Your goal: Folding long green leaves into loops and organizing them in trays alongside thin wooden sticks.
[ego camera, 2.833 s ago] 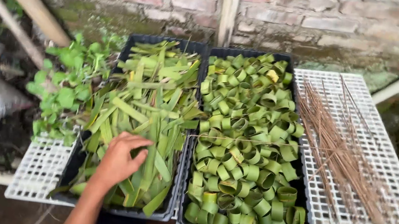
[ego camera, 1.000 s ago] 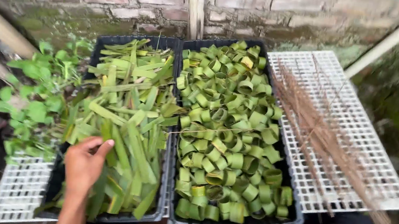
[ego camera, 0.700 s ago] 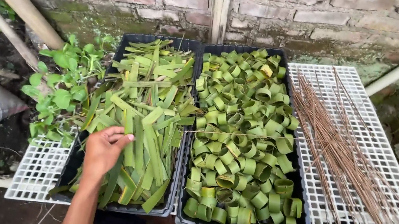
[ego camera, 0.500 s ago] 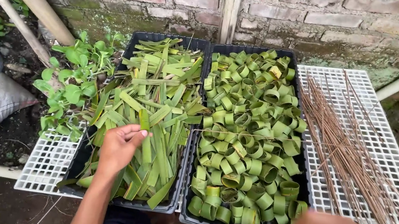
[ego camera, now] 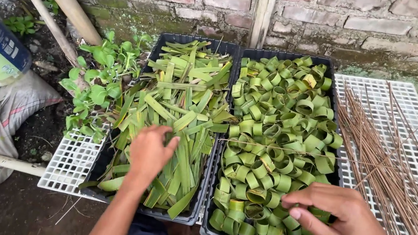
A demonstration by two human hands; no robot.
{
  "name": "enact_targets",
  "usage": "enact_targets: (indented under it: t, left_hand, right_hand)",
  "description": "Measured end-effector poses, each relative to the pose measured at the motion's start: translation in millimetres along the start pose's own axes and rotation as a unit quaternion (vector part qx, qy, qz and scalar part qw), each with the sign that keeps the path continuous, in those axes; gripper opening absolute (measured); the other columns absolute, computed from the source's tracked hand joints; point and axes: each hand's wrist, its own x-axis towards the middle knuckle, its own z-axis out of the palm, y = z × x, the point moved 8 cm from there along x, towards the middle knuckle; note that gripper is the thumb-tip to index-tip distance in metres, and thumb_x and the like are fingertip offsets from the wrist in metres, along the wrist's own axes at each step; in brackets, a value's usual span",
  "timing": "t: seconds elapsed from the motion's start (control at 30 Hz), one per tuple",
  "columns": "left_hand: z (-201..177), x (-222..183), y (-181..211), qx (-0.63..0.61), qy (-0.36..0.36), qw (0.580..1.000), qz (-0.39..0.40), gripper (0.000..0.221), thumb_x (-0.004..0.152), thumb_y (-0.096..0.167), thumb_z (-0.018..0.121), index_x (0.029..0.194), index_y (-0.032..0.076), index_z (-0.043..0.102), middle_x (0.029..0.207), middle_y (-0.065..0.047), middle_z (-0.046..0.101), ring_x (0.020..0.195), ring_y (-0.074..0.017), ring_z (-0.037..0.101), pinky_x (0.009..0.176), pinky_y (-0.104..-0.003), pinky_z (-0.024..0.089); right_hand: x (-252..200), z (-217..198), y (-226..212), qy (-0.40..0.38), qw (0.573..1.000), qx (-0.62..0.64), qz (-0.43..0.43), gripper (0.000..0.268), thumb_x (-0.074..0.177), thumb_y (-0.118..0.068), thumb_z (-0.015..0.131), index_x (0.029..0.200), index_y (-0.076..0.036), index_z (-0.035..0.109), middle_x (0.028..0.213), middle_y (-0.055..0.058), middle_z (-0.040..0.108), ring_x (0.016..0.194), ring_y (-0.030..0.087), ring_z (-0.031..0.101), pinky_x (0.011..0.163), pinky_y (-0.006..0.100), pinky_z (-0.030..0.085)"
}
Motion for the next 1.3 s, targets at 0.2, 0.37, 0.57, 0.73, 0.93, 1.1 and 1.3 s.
enact_targets:
  t: [0.2,0.37,0.57,0.73,0.93,1.1,1.3]
  left_hand:
    - [17,14,15,0.045,-0.016,0.998,-0.027,0.023,0.089,0.035,0.079,0.099,0.015,0.078,0.098,-0.009,0.079,0.099,-0.0253,0.070,0.065,-0.031,0.056]
    - [5,17,16,-0.137,0.029,0.990,0.008,0.007,0.093,0.020,0.074,0.092,0.014,0.077,0.104,-0.006,0.081,0.043,-0.0093,0.053,0.116,-0.049,0.038]
    - [-85,-3,62,-0.244,0.188,0.939,0.156,0.007,0.093,0.015,0.073,0.097,0.010,0.075,0.094,-0.006,0.078,0.043,-0.0052,0.048,0.060,-0.024,0.059]
    - [-84,-26,116,-0.344,0.111,0.916,0.176,0.007,0.091,0.014,0.074,0.096,0.009,0.077,0.085,-0.004,0.080,0.062,-0.0087,0.067,0.058,-0.022,0.056]
    - [-9,-40,117,-0.443,-0.037,0.895,0.046,0.015,0.087,0.020,0.075,0.096,0.009,0.079,0.089,-0.005,0.083,0.081,-0.0127,0.078,0.079,-0.029,0.064]
    - [8,-44,115,-0.489,-0.069,0.869,0.031,0.016,0.089,0.017,0.074,0.102,0.009,0.077,0.087,-0.005,0.082,0.078,-0.0139,0.077,0.076,-0.029,0.065]
    - [43,-53,115,-0.534,-0.135,0.834,-0.019,0.031,0.080,0.004,0.081,0.111,0.003,0.075,0.092,-0.012,0.080,0.080,-0.0186,0.078,0.076,-0.029,0.069]
  right_hand:
    - [0,14,8,-0.062,0.998,-0.025,0.023,0.021,0.090,-0.026,0.068,0.105,-0.017,0.080,0.087,-0.002,0.087,0.068,0.009,0.082,0.062,0.022,0.071]
    - [0,17,6,-0.048,0.999,-0.010,-0.021,0.021,0.093,-0.022,0.064,0.107,-0.015,0.078,0.087,0.000,0.085,0.069,0.011,0.081,0.063,0.024,0.066]
    - [4,23,6,0.015,0.997,-0.007,-0.071,0.022,0.097,-0.023,0.060,0.103,-0.010,0.077,0.078,0.002,0.081,0.060,0.011,0.075,0.051,0.020,0.064]
    - [12,48,8,0.063,0.988,-0.097,-0.104,0.028,0.090,-0.014,0.072,0.116,-0.009,0.069,0.102,0.011,0.073,0.087,0.020,0.073,0.077,0.027,0.066]
    - [-6,98,25,0.083,0.955,-0.190,-0.211,0.031,0.093,-0.002,0.071,0.121,-0.013,0.062,0.105,0.017,0.061,0.069,0.017,0.062,0.057,0.026,0.058]
    - [-11,101,25,0.121,0.948,-0.153,-0.250,0.022,0.095,-0.005,0.072,0.115,-0.013,0.071,0.091,0.013,0.063,0.067,0.017,0.060,0.051,0.023,0.054]
    - [1,86,28,0.137,0.976,-0.073,-0.155,0.015,0.088,0.001,0.070,0.101,-0.002,0.075,0.096,0.014,0.061,0.066,0.015,0.058,0.052,0.023,0.049]
